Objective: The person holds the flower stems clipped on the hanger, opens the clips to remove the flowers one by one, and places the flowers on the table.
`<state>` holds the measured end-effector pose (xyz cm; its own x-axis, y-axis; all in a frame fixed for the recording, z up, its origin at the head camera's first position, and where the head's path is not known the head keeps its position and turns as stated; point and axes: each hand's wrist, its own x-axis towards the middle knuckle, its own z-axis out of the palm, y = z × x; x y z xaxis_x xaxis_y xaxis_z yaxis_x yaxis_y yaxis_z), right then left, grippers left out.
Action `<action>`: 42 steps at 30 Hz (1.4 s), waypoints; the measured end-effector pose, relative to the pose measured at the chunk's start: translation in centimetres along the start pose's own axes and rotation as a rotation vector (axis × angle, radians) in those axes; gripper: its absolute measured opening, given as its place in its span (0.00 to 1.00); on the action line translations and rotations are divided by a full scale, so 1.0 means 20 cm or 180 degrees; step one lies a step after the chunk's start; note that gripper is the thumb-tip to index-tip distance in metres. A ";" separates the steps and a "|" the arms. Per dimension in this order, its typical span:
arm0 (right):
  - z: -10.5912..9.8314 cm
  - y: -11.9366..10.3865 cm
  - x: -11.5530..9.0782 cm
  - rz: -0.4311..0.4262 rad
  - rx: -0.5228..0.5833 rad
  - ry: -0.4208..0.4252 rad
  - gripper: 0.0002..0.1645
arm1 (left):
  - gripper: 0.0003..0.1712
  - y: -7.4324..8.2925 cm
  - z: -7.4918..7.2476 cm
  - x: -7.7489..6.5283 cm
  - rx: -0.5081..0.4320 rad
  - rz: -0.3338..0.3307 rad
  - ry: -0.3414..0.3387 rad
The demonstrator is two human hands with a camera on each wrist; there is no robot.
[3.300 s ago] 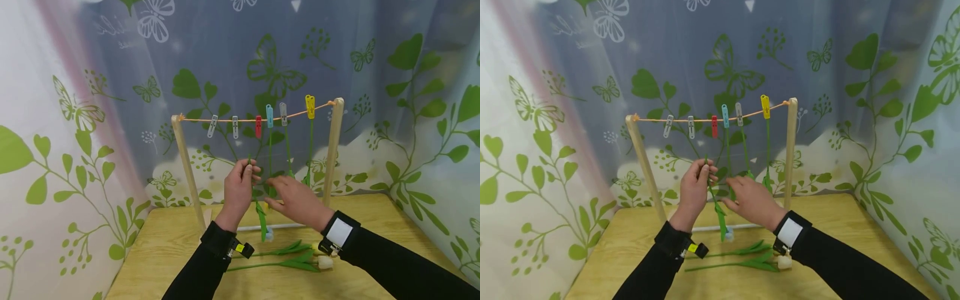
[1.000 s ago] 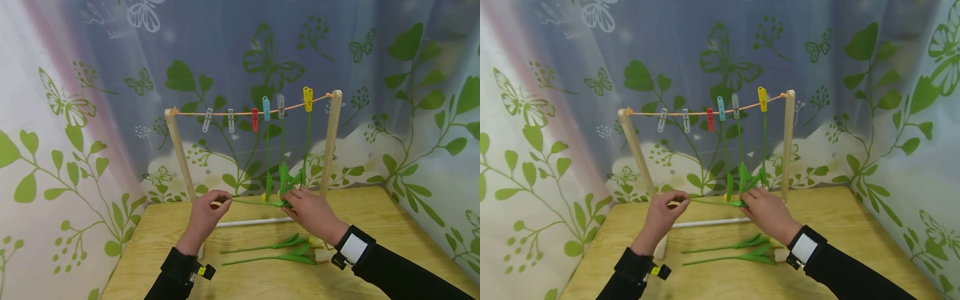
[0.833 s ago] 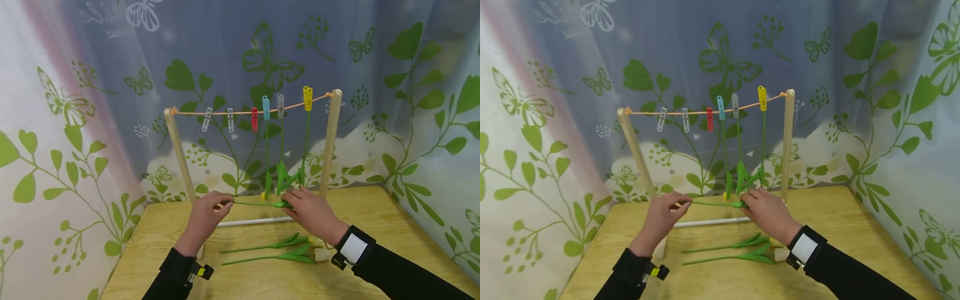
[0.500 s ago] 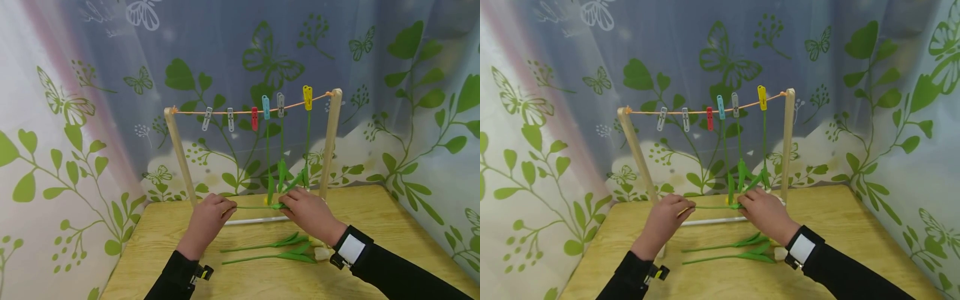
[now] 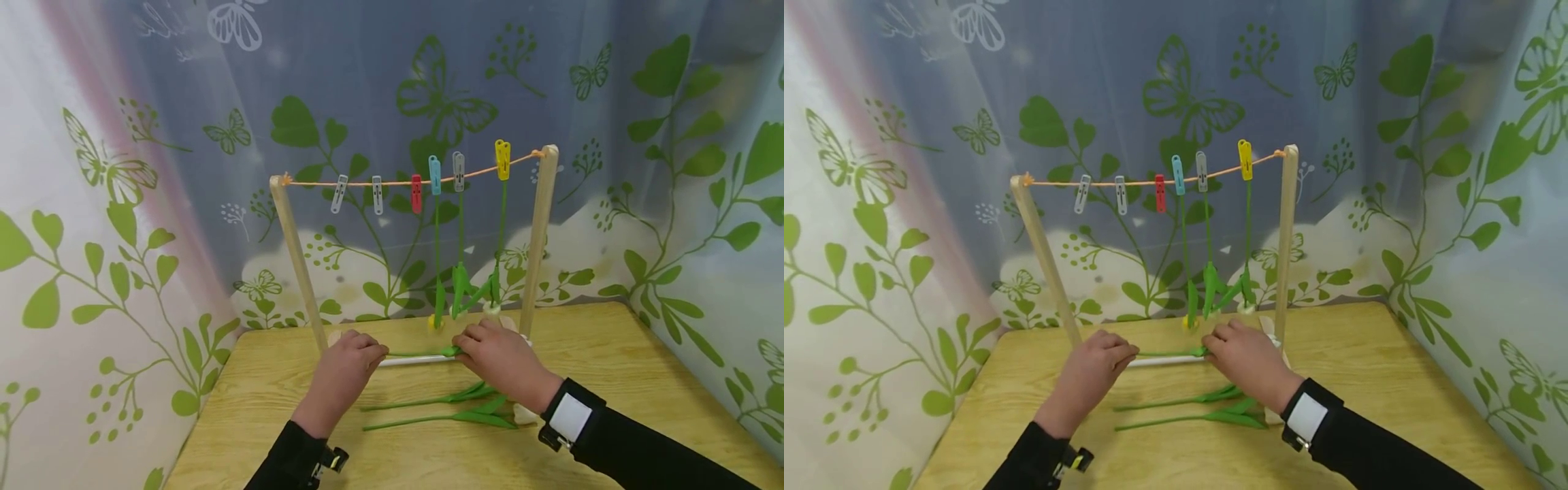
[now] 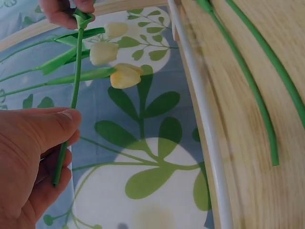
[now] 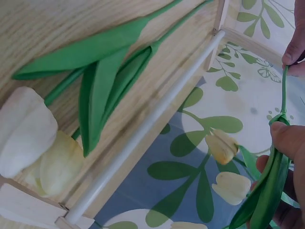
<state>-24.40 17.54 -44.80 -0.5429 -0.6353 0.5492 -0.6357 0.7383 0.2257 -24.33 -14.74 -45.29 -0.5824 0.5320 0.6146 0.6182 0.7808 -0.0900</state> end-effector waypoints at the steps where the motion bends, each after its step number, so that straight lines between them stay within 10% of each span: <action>1: 0.00 0.00 0.00 -0.0014 -0.0008 -0.0006 0.17 | 0.07 0.00 0.00 0.00 0.0019 -0.0001 -0.0014; 42: 0.19 -0.14 -0.19 0.0096 0.0345 -0.0452 0.14 | 0.05 0.07 0.20 -0.25 -0.0484 -0.0263 -0.0516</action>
<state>-22.69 17.03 -50.44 -0.6298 -0.6446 0.4335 -0.6692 0.7335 0.1184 -22.58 -14.94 -51.66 -0.7040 0.5235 0.4800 0.6302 0.7721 0.0822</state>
